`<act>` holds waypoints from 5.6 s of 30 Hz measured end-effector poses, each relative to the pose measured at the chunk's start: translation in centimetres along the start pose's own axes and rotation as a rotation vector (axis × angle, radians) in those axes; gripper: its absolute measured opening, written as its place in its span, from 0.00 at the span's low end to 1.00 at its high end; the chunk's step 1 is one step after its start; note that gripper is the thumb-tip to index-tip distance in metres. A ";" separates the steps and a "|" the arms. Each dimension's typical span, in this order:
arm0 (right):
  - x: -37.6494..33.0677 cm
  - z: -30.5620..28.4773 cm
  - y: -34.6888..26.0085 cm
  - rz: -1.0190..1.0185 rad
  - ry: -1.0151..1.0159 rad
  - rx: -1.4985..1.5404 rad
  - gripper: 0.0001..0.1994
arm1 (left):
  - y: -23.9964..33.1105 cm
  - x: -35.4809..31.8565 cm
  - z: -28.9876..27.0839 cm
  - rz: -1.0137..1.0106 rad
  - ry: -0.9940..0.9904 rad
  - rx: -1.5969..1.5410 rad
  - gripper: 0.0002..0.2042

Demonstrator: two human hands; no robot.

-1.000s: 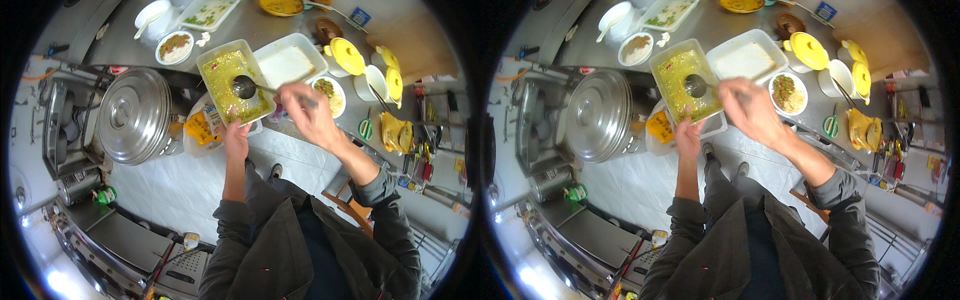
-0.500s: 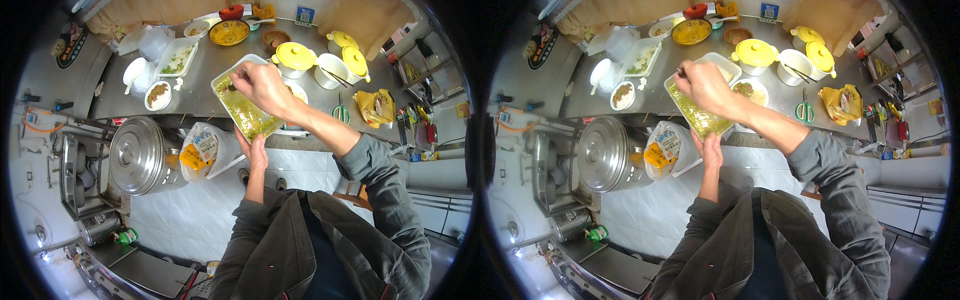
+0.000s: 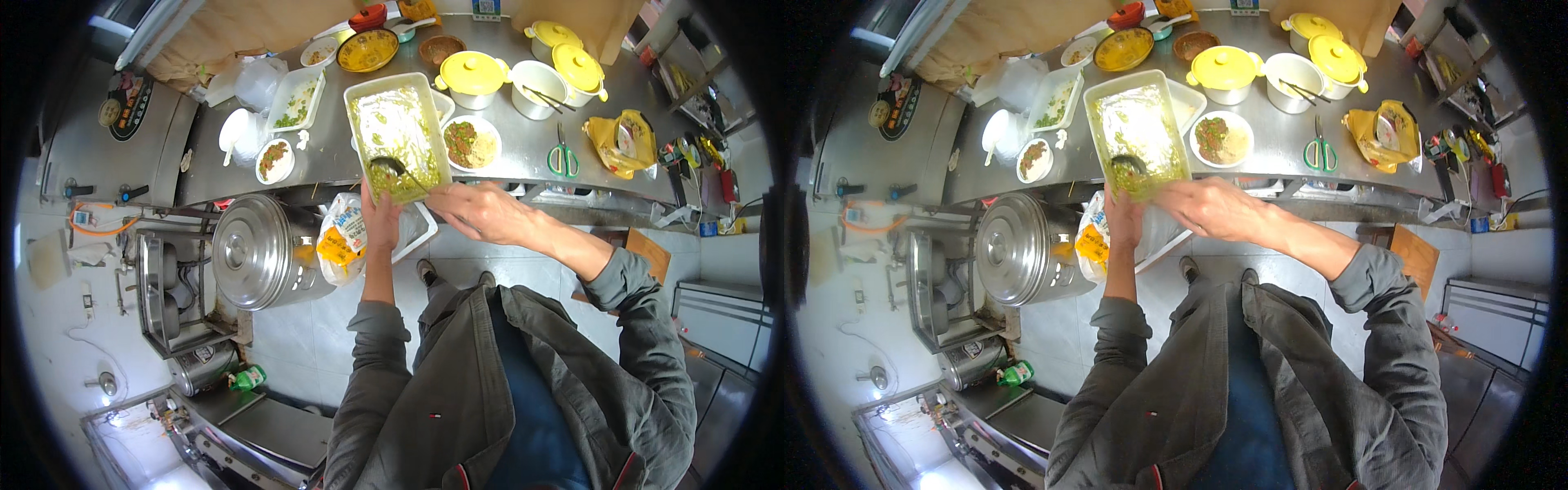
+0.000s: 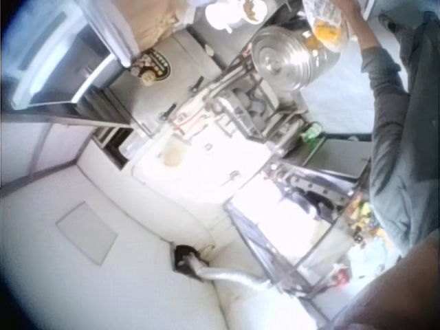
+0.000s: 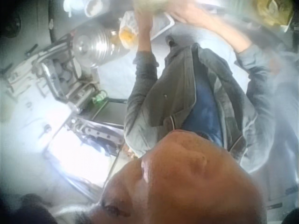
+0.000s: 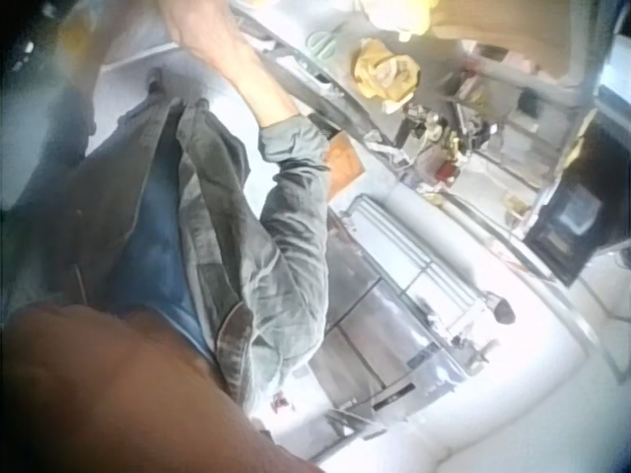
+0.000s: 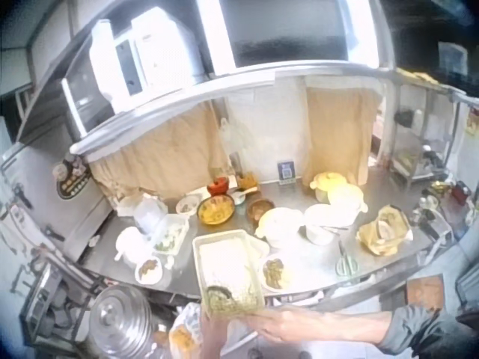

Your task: The person assembles a meal in a bowl by adding rice, vegetables, and sauce using chopsticks and a ladle. They then place the bowl into a microwave, heat it, and remove it.

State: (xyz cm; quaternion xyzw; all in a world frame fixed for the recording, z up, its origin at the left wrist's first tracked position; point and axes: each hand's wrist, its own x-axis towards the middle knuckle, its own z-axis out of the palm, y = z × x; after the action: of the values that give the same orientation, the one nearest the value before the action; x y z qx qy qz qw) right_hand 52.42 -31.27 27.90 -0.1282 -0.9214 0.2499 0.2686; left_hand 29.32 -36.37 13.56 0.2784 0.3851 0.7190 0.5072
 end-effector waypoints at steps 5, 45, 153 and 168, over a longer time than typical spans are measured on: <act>-2.8 -1.5 1.5 -0.145 -0.126 0.024 0.24 | -0.2 1.0 -2.0 -0.109 -0.002 -0.064 0.33; -6.8 -0.4 5.1 0.169 -0.154 -0.121 0.14 | -6.1 3.9 3.1 -0.140 0.041 0.268 0.33; -19.5 6.0 18.2 0.627 0.834 0.397 0.14 | -18.9 13.6 8.8 0.584 0.100 0.624 0.47; -14.1 4.6 16.7 0.516 0.702 0.265 0.15 | -18.2 13.1 8.1 0.491 0.170 0.501 0.39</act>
State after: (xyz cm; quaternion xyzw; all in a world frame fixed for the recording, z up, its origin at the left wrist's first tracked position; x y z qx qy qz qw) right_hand 63.20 -24.22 9.59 -0.3952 -0.6724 0.3660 0.5077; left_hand 40.72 -18.37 2.90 0.4175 0.5116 0.7233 0.2018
